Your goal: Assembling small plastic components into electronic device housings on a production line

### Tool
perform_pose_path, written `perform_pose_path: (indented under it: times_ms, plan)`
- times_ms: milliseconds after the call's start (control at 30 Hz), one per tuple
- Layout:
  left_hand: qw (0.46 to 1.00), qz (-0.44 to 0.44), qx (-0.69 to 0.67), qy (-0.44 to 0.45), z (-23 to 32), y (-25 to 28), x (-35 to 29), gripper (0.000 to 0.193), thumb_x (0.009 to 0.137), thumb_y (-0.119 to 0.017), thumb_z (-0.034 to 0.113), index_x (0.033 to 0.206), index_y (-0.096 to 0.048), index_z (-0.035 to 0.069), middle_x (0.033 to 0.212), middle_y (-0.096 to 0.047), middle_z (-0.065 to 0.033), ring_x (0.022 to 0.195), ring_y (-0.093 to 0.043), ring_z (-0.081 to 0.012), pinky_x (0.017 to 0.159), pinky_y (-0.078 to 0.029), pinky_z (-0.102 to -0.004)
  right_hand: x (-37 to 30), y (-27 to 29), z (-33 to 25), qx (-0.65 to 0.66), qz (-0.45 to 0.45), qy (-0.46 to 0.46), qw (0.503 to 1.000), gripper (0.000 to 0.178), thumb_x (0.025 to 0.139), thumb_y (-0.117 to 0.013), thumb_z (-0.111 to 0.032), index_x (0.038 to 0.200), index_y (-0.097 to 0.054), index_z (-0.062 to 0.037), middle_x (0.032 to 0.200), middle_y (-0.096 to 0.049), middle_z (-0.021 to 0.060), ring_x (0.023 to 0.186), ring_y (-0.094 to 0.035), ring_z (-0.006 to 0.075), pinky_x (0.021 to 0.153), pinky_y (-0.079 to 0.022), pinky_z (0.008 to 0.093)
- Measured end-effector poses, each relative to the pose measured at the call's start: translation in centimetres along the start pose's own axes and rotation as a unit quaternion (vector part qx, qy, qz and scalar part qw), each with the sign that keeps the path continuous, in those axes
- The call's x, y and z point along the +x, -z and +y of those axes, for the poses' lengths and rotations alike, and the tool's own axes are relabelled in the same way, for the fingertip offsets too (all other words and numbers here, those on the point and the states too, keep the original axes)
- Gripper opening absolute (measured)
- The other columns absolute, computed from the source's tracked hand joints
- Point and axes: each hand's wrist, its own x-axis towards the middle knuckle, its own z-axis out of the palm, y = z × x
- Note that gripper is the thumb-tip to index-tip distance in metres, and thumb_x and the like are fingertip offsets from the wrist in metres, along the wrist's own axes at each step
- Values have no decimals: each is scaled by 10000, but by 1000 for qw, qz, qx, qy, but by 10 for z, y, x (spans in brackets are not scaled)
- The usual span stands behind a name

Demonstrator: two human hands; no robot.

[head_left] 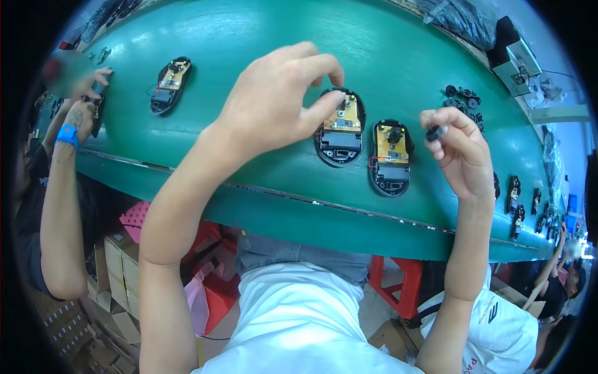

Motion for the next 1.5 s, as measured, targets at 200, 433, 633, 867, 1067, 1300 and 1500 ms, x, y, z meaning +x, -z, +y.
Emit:
perform_pose_path:
  times_ms: [200,433,633,867,1067,1300,1500]
  plan:
    - [994,-70,-77,38,-8,-18,1,252,822,-751,159,1041,-710,41,1054,-650,-117,974,-634,-287,906,-509,-383,2,-18,4,40,-37,-17,998,234,949,-619,-24,1168,-660,49,1177,-680,138,914,-693,145,828,-588,258]
    - [991,-79,-96,53,-14,-23,0,280,802,-777,189,1057,-744,79,1052,-633,-93,1023,-623,-271,926,-496,-388,-1,-26,6,-89,-15,48,995,314,889,-723,-38,1186,-654,35,1229,-667,153,1007,-661,146,880,-540,260]
    - [989,-81,-124,9,-21,-20,3,226,805,-758,173,1011,-769,79,1041,-647,-107,1033,-627,-284,936,-494,-402,6,-51,8,-257,61,57,963,304,874,-756,-10,1166,-690,42,1143,-715,123,999,-668,129,871,-548,255]
    - [991,-45,-129,1,-20,-31,-3,197,801,-749,146,974,-756,53,990,-668,-113,979,-654,-291,913,-510,-411,25,-67,21,-356,47,117,926,250,896,-754,-25,1128,-699,52,1043,-742,101,917,-686,99,800,-567,225]
    - [990,-30,-141,5,-17,-36,-4,187,792,-752,126,957,-740,38,971,-665,-112,969,-650,-301,906,-512,-412,32,-72,24,-458,62,151,874,224,881,-759,-19,1090,-708,42,1010,-753,85,882,-705,105,806,-583,251]
    - [993,-30,-113,3,-14,-41,-5,211,817,-730,142,1006,-727,48,993,-652,-105,1014,-625,-300,920,-498,-416,40,-72,19,-417,41,165,893,233,875,-736,30,1102,-703,74,1077,-732,93,957,-701,130,905,-577,282]
    - [995,-24,-99,-4,-15,-45,-4,219,821,-723,161,1006,-729,46,995,-655,-103,999,-627,-303,916,-497,-420,37,-70,27,-385,71,152,907,236,873,-733,36,1103,-705,77,1063,-724,93,955,-701,133,910,-581,281]
